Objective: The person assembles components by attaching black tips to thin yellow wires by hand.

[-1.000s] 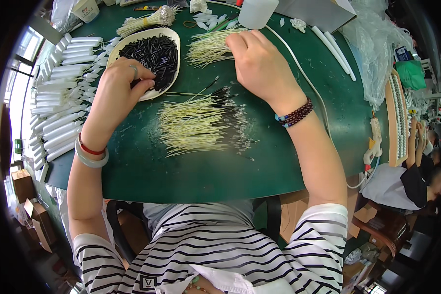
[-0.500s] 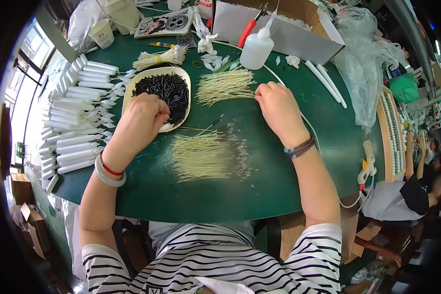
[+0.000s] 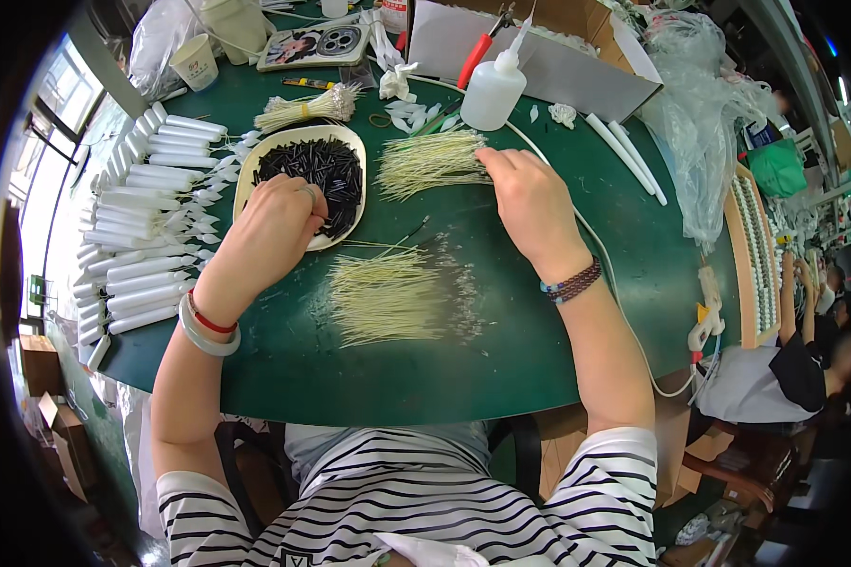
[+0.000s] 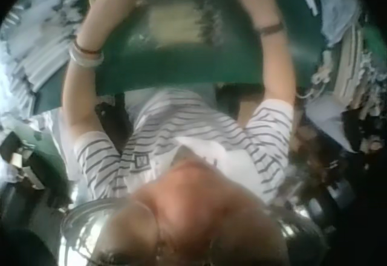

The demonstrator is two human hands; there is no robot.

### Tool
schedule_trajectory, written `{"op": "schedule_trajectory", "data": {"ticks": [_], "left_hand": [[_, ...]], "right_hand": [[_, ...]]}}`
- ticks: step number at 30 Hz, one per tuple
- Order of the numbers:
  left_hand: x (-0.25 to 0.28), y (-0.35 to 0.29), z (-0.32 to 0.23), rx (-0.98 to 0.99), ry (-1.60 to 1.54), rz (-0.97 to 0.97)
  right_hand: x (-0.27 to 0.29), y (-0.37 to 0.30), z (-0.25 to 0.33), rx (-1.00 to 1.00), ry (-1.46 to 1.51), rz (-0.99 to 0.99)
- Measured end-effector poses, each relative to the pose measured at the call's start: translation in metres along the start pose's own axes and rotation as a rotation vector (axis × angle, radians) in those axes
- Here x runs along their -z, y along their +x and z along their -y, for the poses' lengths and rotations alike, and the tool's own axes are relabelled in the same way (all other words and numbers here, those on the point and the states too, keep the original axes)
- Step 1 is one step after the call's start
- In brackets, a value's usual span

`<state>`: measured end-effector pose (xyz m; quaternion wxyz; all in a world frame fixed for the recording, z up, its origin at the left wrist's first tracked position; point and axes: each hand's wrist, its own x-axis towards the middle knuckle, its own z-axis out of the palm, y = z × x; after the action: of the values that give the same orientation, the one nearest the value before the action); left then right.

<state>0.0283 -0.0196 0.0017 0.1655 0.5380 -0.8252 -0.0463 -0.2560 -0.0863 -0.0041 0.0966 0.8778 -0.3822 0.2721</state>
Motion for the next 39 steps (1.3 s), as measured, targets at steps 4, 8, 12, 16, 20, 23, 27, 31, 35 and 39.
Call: {"op": "schedule_trajectory", "data": {"ticks": [4, 8, 12, 16, 20, 23, 27, 31, 35, 39], "left_hand": [[0.004, -0.002, -0.004, 0.012, 0.007, -0.059], [0.016, 0.002, -0.015, 0.045, -0.206, -0.37], [0.015, 0.003, -0.034, -0.078, -0.418, -0.419], [-0.006, 0.003, -0.043, -0.304, -0.385, -0.347], [-0.003, -0.002, -0.041, -0.217, -0.456, -0.18], [-0.001, -0.004, -0.039, -0.263, -0.389, -0.158], [-0.002, -0.01, -0.048, -0.267, -0.517, -0.098], [0.004, -0.015, -0.053, -0.169, -0.653, -0.153], [0.011, -0.019, -0.049, 0.133, -0.779, -0.158], [0.012, -0.019, -0.051, 0.156, -0.861, -0.097]], "right_hand": [[0.008, 0.001, 0.003, -0.104, 0.192, -0.078], [0.017, 0.003, 0.009, -0.09, 0.2, -0.142], [0.022, 0.006, 0.026, -0.102, 0.369, -0.133], [0.032, 0.007, 0.043, -0.164, 0.524, -0.068], [0.036, 0.004, 0.041, -0.104, 0.46, -0.039], [0.039, 0.005, 0.04, -0.076, 0.381, 0.073], [0.031, 0.002, 0.075, 0.237, 0.196, 0.046], [0.025, -0.004, 0.072, 0.205, 0.381, 0.029], [0.034, 0.0, 0.073, 0.075, 0.477, 0.044], [0.039, 0.005, 0.074, -0.021, 0.627, 0.112]]}}
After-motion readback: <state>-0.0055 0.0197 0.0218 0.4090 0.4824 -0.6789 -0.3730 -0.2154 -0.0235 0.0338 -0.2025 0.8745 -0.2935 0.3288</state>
